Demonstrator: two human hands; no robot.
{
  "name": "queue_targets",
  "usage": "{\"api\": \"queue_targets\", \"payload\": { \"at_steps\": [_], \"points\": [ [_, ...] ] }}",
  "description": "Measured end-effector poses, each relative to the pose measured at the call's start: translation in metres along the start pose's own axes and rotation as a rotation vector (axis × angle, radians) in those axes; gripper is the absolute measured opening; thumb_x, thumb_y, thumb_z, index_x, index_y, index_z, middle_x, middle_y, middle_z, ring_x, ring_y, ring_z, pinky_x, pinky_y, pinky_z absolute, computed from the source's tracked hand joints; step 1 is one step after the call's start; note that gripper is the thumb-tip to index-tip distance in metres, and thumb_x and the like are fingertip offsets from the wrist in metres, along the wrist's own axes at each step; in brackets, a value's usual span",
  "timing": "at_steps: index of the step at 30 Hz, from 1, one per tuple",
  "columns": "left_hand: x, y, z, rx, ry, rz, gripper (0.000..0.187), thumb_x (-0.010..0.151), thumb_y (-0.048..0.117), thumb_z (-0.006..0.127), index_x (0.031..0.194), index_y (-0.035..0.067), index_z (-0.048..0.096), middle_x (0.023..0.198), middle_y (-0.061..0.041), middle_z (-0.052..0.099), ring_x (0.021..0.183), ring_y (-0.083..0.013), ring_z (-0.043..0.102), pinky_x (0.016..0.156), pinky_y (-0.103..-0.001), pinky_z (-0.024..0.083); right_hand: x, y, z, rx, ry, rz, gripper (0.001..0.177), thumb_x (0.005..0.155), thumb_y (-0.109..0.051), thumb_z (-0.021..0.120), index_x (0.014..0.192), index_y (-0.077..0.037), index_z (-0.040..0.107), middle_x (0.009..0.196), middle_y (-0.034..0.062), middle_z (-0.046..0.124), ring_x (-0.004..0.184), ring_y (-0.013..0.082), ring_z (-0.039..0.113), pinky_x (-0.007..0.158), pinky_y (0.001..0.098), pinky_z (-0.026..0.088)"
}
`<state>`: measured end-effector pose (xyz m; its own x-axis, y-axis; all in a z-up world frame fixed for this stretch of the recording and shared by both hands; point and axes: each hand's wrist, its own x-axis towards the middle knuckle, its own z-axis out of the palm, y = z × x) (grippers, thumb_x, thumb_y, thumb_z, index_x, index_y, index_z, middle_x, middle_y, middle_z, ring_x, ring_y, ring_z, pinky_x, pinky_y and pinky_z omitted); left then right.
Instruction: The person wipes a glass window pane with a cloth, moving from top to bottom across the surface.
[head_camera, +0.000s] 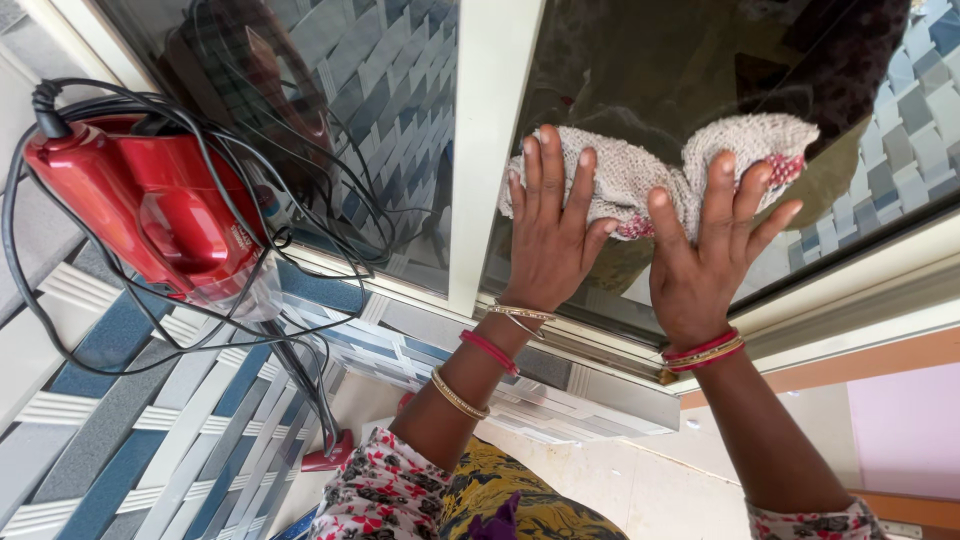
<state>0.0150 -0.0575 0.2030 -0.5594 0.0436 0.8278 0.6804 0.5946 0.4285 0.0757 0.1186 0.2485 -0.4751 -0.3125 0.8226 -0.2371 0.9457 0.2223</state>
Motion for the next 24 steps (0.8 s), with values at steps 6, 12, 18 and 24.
{"api": "queue_targets", "payload": {
  "at_steps": [6,12,18,24],
  "points": [
    [-0.001,-0.006,-0.011,0.077,-0.089,0.037,0.066,0.110,0.060,0.034,0.167,0.028,0.024,0.176,-0.017,0.009,0.166,-0.0383,0.009,0.133,-0.063,0.015,-0.009,-0.004,0.003,-0.123,-0.131,-0.079,0.065,0.108,-0.009,0.063,0.166,-0.037,0.052,0.177,0.0122,0.018,0.164,0.0411,-0.002,0.125,0.0635,-0.008],
    [-0.047,-0.035,0.015,0.187,-0.166,0.089,0.066,0.108,0.056,0.043,0.165,0.029,0.027,0.174,-0.014,0.014,0.164,-0.0331,0.012,0.131,-0.059,0.016,-0.067,-0.012,0.038,-0.081,-0.128,-0.079,0.063,0.107,-0.028,0.066,0.167,-0.028,0.046,0.176,0.0179,0.012,0.161,0.0474,-0.002,0.127,0.0713,-0.002],
    [-0.145,-0.083,0.052,0.213,-0.326,0.072,0.068,0.103,0.054,0.052,0.160,0.021,0.036,0.169,-0.017,0.022,0.157,-0.0367,0.022,0.122,-0.060,0.025,-0.157,-0.030,0.089,-0.118,-0.185,-0.106,0.064,0.105,-0.024,0.070,0.163,-0.033,0.045,0.176,0.0100,0.015,0.161,0.0417,0.007,0.126,0.0676,0.005],
    [-0.232,-0.111,0.074,0.240,-0.463,-0.016,0.066,0.100,0.047,0.058,0.156,0.017,0.040,0.165,-0.017,0.030,0.153,-0.0370,0.029,0.121,-0.060,0.028,-0.230,-0.051,0.120,-0.201,-0.479,-0.200,0.068,0.100,-0.010,0.059,0.159,-0.041,0.045,0.172,-0.0054,0.024,0.147,0.0229,0.026,0.130,0.0663,0.009]
  ]
}}
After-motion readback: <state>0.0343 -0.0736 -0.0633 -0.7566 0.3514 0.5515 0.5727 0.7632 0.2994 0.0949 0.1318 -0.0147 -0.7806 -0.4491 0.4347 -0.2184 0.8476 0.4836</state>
